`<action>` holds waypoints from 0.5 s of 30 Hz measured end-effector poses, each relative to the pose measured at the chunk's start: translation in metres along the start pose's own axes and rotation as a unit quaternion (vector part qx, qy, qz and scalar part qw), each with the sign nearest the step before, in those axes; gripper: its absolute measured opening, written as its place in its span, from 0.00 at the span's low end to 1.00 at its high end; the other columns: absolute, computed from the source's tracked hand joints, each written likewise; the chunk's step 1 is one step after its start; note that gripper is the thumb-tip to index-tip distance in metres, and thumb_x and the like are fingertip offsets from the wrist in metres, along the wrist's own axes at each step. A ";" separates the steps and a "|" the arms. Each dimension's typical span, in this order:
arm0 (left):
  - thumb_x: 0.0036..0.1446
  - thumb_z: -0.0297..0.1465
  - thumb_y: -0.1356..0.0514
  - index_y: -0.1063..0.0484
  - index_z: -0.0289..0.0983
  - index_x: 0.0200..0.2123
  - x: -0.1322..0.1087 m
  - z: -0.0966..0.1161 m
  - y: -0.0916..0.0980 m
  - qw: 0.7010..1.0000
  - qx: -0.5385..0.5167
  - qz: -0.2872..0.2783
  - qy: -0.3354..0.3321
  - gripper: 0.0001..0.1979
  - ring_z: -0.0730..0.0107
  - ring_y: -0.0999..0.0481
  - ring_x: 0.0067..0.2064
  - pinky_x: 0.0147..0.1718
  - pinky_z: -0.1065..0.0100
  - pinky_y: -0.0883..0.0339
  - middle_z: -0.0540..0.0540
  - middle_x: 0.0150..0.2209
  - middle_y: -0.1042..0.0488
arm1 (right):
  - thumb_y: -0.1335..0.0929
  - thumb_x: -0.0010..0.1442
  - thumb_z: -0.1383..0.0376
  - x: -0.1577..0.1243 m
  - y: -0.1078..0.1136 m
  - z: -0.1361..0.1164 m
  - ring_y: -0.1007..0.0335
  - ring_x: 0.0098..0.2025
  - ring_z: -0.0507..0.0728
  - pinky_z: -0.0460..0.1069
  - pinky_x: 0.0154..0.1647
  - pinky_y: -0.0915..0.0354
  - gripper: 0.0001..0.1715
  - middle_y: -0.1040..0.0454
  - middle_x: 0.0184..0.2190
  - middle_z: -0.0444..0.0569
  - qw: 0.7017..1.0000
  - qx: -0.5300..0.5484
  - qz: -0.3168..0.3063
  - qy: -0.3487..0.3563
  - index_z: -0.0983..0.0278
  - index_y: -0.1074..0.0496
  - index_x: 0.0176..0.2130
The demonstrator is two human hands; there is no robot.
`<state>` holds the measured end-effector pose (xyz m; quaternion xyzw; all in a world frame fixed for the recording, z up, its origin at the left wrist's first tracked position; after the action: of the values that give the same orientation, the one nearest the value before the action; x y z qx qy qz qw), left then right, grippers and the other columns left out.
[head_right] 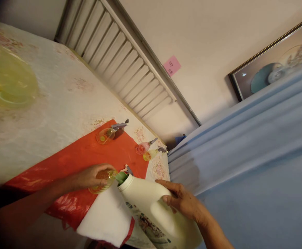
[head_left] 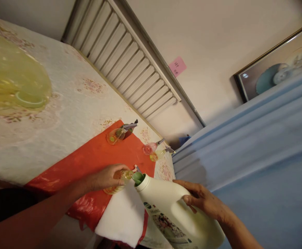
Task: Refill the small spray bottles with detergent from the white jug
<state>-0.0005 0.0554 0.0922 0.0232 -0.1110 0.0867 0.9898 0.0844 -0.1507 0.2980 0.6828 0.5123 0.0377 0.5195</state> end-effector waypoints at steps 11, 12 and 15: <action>0.48 0.34 0.38 0.30 0.41 0.49 0.001 -0.004 0.001 1.000 0.011 0.006 -0.010 0.22 0.58 0.25 0.53 0.51 0.64 0.34 0.47 0.50 0.23 | 0.32 0.57 0.44 0.000 0.000 -0.001 0.43 0.24 0.50 0.45 0.24 0.43 0.41 0.30 0.29 0.47 1.000 -0.010 -0.003 0.002 0.65 0.33 0.61; 0.47 0.34 0.38 0.30 0.42 0.49 0.001 -0.004 0.001 1.000 0.013 0.008 -0.014 0.22 0.58 0.25 0.53 0.51 0.64 0.34 0.47 0.50 0.23 | 0.32 0.57 0.44 0.000 0.000 -0.002 0.43 0.24 0.50 0.45 0.24 0.43 0.41 0.29 0.29 0.47 1.000 -0.009 -0.002 0.002 0.65 0.33 0.61; 0.47 0.35 0.38 0.30 0.41 0.49 0.001 -0.006 0.001 1.000 0.014 0.005 -0.010 0.23 0.57 0.25 0.52 0.51 0.64 0.34 0.47 0.50 0.23 | 0.32 0.57 0.44 0.000 0.000 -0.004 0.43 0.24 0.50 0.45 0.24 0.43 0.41 0.28 0.31 0.48 1.000 -0.010 -0.001 0.002 0.64 0.32 0.61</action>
<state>0.0021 0.0568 0.0864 0.0369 -0.1200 0.0933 0.9877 0.0822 -0.1483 0.2997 0.6773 0.5132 0.0435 0.5253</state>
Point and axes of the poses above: each hand's wrist, its own x-axis towards the middle knuckle, its own y-axis out of the back of the hand, z = x × y, the point moved 8 cm from there along x, towards the middle knuckle
